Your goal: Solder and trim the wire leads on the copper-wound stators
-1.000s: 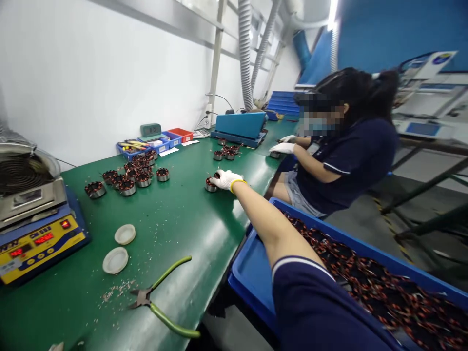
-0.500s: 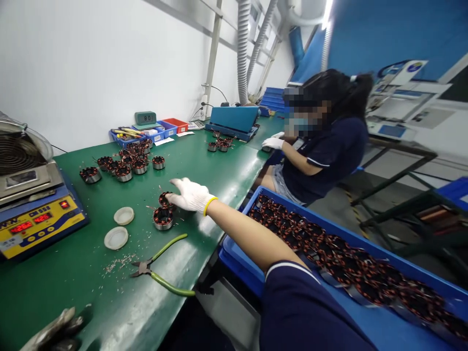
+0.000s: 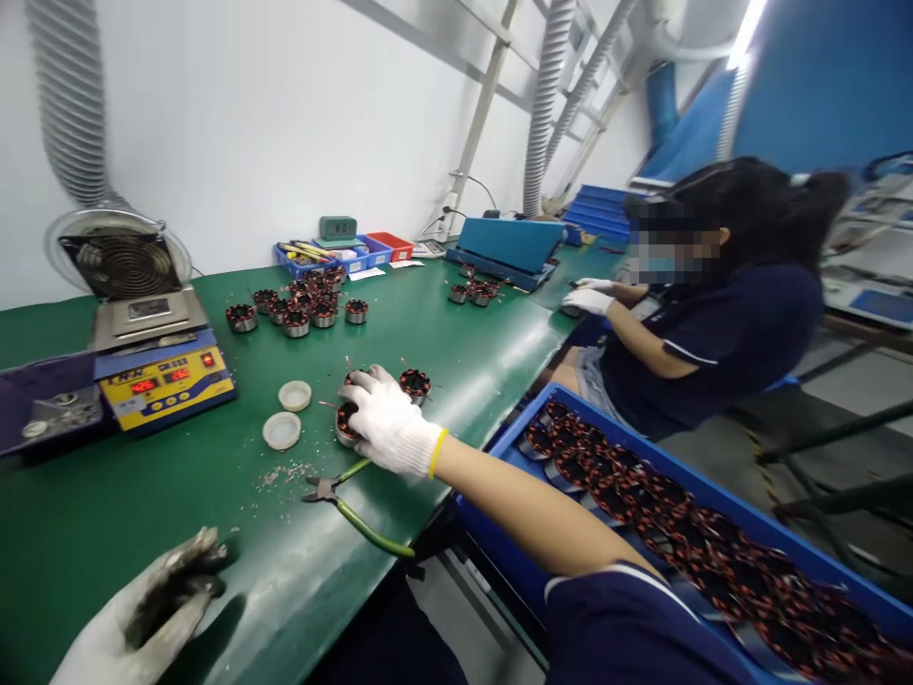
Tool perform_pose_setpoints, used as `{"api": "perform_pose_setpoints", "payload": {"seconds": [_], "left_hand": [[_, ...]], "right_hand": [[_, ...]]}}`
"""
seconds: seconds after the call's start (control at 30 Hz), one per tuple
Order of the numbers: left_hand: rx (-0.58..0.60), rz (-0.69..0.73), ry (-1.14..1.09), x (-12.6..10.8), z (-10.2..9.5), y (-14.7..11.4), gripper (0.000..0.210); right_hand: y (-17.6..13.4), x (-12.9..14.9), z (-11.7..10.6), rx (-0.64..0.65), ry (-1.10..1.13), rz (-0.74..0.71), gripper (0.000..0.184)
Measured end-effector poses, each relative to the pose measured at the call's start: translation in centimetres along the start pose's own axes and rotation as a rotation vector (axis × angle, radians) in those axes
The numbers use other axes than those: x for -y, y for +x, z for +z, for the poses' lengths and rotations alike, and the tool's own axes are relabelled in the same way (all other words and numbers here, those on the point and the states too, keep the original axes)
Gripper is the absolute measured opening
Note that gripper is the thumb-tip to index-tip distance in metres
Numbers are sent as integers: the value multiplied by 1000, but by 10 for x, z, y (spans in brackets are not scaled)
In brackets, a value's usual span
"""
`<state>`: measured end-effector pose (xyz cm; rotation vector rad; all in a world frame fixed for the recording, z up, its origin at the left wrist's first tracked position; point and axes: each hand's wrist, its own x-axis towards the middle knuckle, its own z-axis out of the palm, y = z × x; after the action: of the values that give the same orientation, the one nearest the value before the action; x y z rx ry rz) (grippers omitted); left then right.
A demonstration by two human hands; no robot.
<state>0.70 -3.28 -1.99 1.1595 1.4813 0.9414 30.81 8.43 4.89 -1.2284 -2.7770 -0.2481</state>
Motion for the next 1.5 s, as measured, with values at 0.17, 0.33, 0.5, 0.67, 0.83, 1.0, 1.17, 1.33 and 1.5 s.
{"api": "perform_pose_setpoints", "payload": {"seconds": [0.17, 0.33, 0.5, 0.67, 0.83, 1.0, 1.17, 1.33, 1.5], "left_hand": [[380, -92, -359, -27, 0, -17, 67], [591, 72, -265, -41, -6, -30, 55], [190, 63, -273, -36, 4, -34, 75], [68, 131, -232, -27, 21, -44, 68], [-9, 236, -225, -16, 18, -43, 68], [-268, 207, -415, -32, 11, -32, 40], [-371, 287, -528, -44, -10, -21, 44], [74, 42, -483, -51, -19, -16, 44], [242, -172, -350, -47, -10, -23, 32]], "right_hand": [[-10, 56, -40, -148, 283, -398, 17], [-7, 104, -51, -219, 421, -592, 19], [-28, 138, -10, -343, 725, 19, 77], [-27, 182, 32, -466, 898, 199, 86], [-16, 178, 29, -384, 1172, 190, 78], [-26, 174, 28, -174, 1389, 66, 73], [-40, 174, 40, -185, 1330, 73, 73], [-44, 158, 40, -289, 1182, 66, 77], [-41, 146, 28, -368, 1033, 3, 72]]}}
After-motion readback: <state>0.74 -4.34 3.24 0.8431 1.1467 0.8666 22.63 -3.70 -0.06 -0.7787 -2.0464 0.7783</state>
